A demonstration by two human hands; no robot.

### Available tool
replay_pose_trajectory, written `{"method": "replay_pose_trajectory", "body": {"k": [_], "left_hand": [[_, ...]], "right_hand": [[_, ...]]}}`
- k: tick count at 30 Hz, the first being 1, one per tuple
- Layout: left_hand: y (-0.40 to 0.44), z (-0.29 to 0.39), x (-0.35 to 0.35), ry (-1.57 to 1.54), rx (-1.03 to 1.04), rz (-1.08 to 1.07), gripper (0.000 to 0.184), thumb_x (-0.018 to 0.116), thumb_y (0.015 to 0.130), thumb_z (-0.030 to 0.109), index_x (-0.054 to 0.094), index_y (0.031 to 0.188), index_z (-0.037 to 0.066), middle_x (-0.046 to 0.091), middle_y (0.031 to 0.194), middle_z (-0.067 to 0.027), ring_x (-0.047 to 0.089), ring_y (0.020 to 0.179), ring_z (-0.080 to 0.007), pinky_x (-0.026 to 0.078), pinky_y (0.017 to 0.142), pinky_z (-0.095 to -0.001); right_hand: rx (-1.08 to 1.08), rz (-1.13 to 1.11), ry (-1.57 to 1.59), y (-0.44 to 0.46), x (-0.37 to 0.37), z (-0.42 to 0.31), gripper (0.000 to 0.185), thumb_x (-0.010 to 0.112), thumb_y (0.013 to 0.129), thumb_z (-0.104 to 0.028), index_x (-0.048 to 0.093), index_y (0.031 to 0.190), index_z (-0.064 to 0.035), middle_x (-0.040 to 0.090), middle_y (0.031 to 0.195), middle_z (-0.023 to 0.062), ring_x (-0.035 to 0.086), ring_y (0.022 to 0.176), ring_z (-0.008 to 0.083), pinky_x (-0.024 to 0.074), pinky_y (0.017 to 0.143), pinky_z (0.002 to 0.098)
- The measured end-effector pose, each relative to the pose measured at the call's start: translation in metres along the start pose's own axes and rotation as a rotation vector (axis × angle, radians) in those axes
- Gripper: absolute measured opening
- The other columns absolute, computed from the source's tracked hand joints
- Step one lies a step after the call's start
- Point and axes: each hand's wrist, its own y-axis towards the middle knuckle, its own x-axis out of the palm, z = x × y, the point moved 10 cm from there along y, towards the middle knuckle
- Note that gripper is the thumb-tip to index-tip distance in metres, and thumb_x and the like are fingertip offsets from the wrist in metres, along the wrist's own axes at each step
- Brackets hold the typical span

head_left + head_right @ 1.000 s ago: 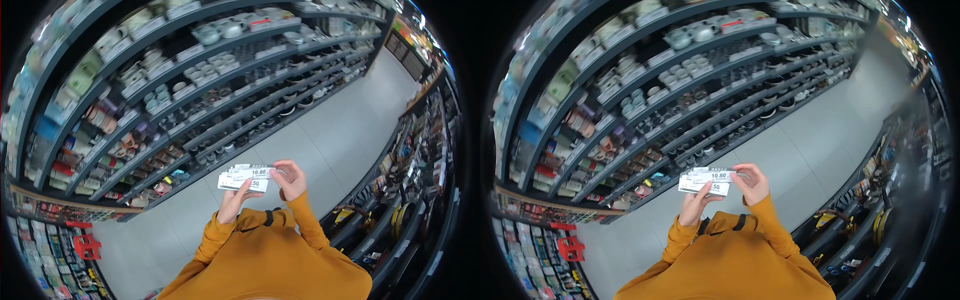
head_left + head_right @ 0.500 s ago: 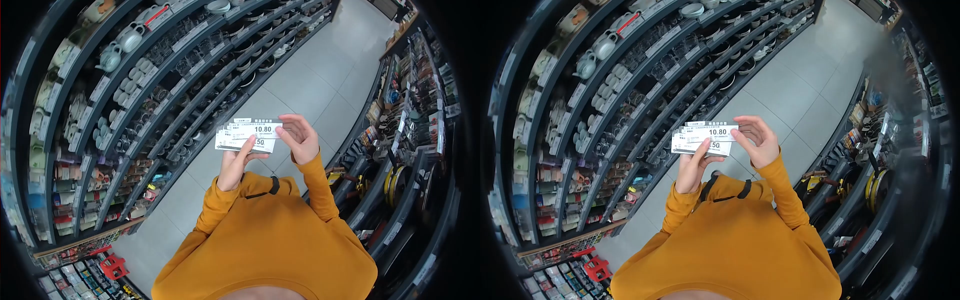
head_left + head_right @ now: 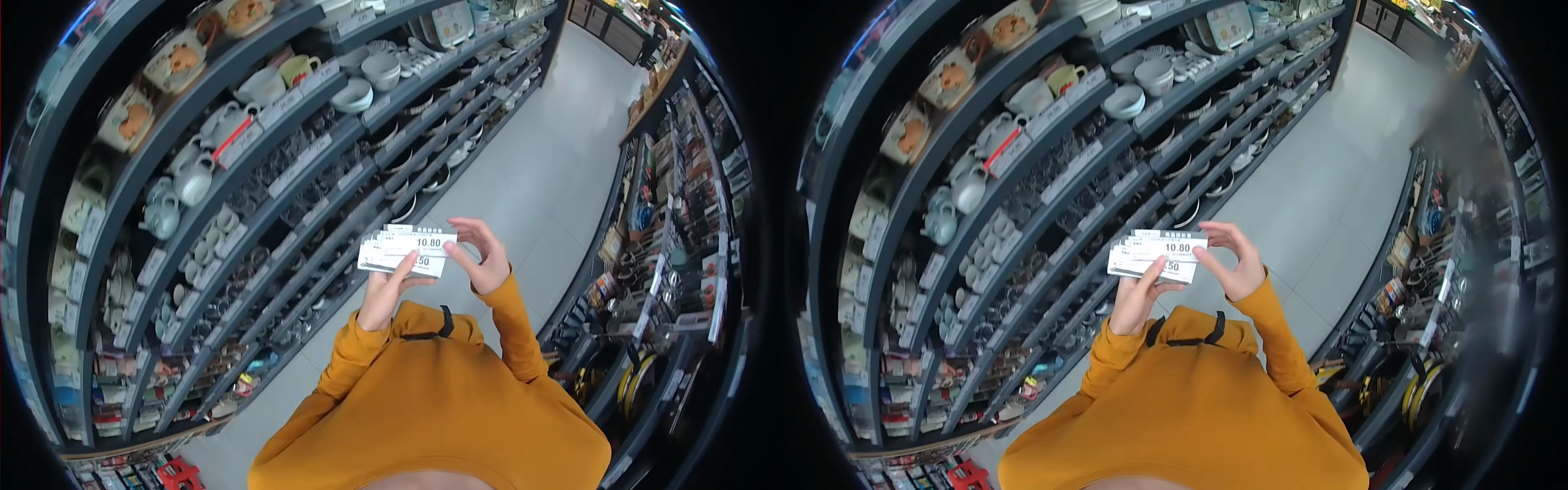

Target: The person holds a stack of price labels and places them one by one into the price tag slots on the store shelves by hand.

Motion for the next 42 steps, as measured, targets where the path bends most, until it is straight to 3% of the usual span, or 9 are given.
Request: {"method": "replay_pose_trajectory", "body": {"k": [5, 14, 18, 20, 22, 26, 34, 37, 42], "left_hand": [[0.067, -0.011, 0.001, 0.059, -0.065, -0.019, 0.033, 0.049, 0.098, 0.013, 0.045, 0.128, 0.001, 0.059, 0.115, -0.0112, 0.063, 0.098, -0.0196, 0.057, 0.072, -0.0315], [0.185, -0.031, 0.019, -0.006, -0.024, 0.219, 0.034, 0.047, 0.099, 0.017, 0.046, 0.130, 0.003, 0.057, 0.124, -0.0138, 0.061, 0.105, -0.0189, 0.057, 0.078, -0.0304], [0.236, -0.046, 0.041, -0.063, 0.026, 0.410, 0.037, 0.049, 0.097, 0.018, 0.044, 0.132, 0.003, 0.054, 0.129, -0.0161, 0.060, 0.109, -0.0207, 0.055, 0.083, -0.0325], [0.255, -0.054, 0.069, -0.175, 0.048, 0.433, 0.041, 0.049, 0.097, 0.017, 0.041, 0.134, 0.004, 0.053, 0.131, -0.0165, 0.057, 0.115, -0.0227, 0.053, 0.090, -0.0365], [0.279, -0.059, 0.091, -0.267, 0.060, 0.434, 0.043, 0.049, 0.097, 0.017, 0.039, 0.136, 0.004, 0.052, 0.131, -0.0172, 0.054, 0.119, -0.0241, 0.052, 0.092, -0.0385], [0.299, -0.049, 0.118, -0.216, 0.129, 0.543, 0.041, 0.046, 0.098, 0.013, 0.038, 0.137, 0.003, 0.051, 0.133, -0.0174, 0.054, 0.119, -0.0242, 0.053, 0.091, -0.0366], [0.298, -0.044, 0.129, -0.214, 0.279, 0.747, 0.039, 0.045, 0.099, 0.013, 0.039, 0.136, 0.003, 0.052, 0.132, -0.0177, 0.056, 0.117, -0.0236, 0.053, 0.089, -0.0359], [0.300, -0.052, 0.129, -0.234, 0.314, 0.786, 0.039, 0.046, 0.099, 0.014, 0.039, 0.136, 0.003, 0.052, 0.132, -0.0174, 0.056, 0.116, -0.0233, 0.053, 0.088, -0.0352], [0.309, -0.049, 0.132, -0.248, 0.377, 0.808, 0.037, 0.047, 0.098, 0.011, 0.041, 0.134, 0.001, 0.054, 0.129, -0.0155, 0.057, 0.114, -0.0233, 0.054, 0.087, -0.0364]], "right_hand": [[0.150, -0.129, 0.123, 0.060, -0.011, 0.042, 0.029, 0.065, 0.087, -0.005, 0.057, 0.114, 0.0004, 0.065, 0.102, 0.0079, 0.064, 0.091, 0.0132, 0.0494, 0.087, 0.0278], [0.222, -0.295, 0.182, 0.234, -0.083, 0.129, 0.019, 0.062, 0.089, 0.000, 0.055, 0.107, 0.0026, 0.062, 0.104, 0.0094, 0.060, 0.098, 0.0142, 0.0503, 0.084, 0.0269], [0.081, -0.447, 0.087, 0.348, -0.102, 0.160, 0.026, 0.062, 0.087, 0.000, 0.059, 0.113, -0.0008, 0.062, 0.108, 0.0065, 0.061, 0.093, 0.0132, 0.0500, 0.075, 0.0259], [-0.190, -0.536, -0.242, 0.399, -0.102, 0.142, 0.016, 0.062, 0.087, -0.002, 0.062, 0.102, -0.0007, 0.064, 0.106, 0.0094, 0.065, 0.089, 0.0201, 0.0517, 0.075, 0.0291], [-0.422, -0.569, -0.334, 0.446, -0.098, 0.146, 0.012, 0.063, 0.086, -0.005, 0.065, 0.098, -0.0022, 0.065, 0.101, 0.0120, 0.066, 0.088, 0.0260, 0.0508, 0.076, 0.0311], [-0.403, -0.616, -0.389, 0.509, -0.070, 0.173, 0.015, 0.060, 0.090, -0.019, 0.063, 0.099, -0.0082, 0.069, 0.095, 0.0111, 0.065, 0.090, 0.0310, 0.0501, 0.075, 0.0373], [-0.427, -0.937, -0.406, 0.523, -0.010, 0.224, 0.014, 0.059, 0.092, -0.023, 0.061, 0.101, -0.0133, 0.069, 0.093, 0.0069, 0.066, 0.087, 0.0287, 0.0504, 0.073, 0.0371], [-0.434, -0.946, -0.469, 0.523, -0.010, 0.223, 0.013, 0.059, 0.091, -0.022, 0.062, 0.099, -0.0125, 0.068, 0.094, 0.0066, 0.065, 0.086, 0.0292, 0.0505, 0.073, 0.0377], [-0.728, -0.906, -0.465, 0.512, -0.012, 0.213, 0.015, 0.059, 0.089, -0.018, 0.065, 0.097, -0.0073, 0.064, 0.098, 0.0084, 0.062, 0.087, 0.0302, 0.0491, 0.078, 0.0377]]}}
